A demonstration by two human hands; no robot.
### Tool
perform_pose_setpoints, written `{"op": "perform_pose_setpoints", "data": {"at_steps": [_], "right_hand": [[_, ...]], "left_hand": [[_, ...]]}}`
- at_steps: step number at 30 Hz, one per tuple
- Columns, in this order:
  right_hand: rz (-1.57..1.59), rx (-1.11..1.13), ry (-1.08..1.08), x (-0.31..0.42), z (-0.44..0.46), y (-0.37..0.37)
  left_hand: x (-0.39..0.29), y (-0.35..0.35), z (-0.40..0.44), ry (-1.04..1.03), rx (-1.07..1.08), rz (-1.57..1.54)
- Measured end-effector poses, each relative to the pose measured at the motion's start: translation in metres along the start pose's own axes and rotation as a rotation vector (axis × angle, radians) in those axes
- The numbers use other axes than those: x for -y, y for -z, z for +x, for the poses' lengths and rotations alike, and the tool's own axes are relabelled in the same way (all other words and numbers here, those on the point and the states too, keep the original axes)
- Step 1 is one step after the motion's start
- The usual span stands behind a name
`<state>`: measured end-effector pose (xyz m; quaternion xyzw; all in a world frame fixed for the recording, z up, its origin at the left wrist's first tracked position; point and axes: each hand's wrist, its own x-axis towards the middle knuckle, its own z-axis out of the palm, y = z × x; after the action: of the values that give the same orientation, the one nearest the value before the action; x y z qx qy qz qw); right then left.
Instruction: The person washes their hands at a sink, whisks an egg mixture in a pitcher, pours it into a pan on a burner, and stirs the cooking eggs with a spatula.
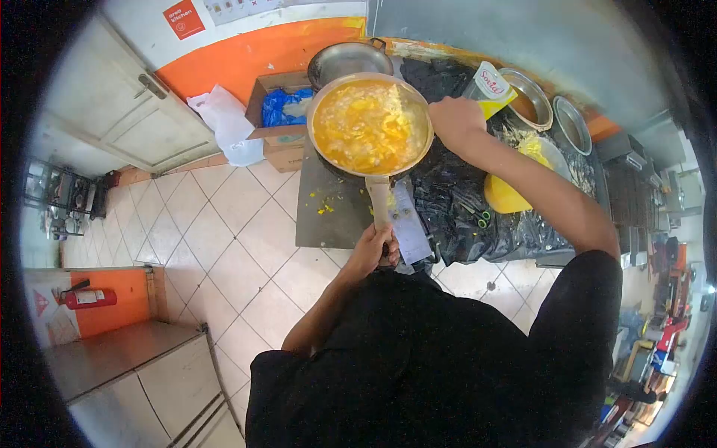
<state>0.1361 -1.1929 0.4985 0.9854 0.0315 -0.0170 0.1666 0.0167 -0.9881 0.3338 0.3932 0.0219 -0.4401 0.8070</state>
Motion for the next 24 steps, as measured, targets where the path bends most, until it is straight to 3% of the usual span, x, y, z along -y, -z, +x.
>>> {"op": "perform_pose_setpoints", "data": {"at_steps": [5,13,16,24], "right_hand": [[0.004,0.077,0.078,-0.005,0.014,-0.006],[0.47,0.149,0.155,0.003,0.051,-0.056],[0.525,0.155,0.32,0.012,0.052,-0.06],[0.499,0.257,0.428,0.016,0.005,-0.045]], "left_hand": [[0.004,0.005,0.003,-0.017,0.033,0.025],[-0.005,-0.009,-0.006,-0.014,-0.098,0.081],[-0.006,-0.006,-0.006,-0.009,-0.083,0.099],[-0.006,-0.01,-0.011,-0.046,-0.201,0.084]]}}
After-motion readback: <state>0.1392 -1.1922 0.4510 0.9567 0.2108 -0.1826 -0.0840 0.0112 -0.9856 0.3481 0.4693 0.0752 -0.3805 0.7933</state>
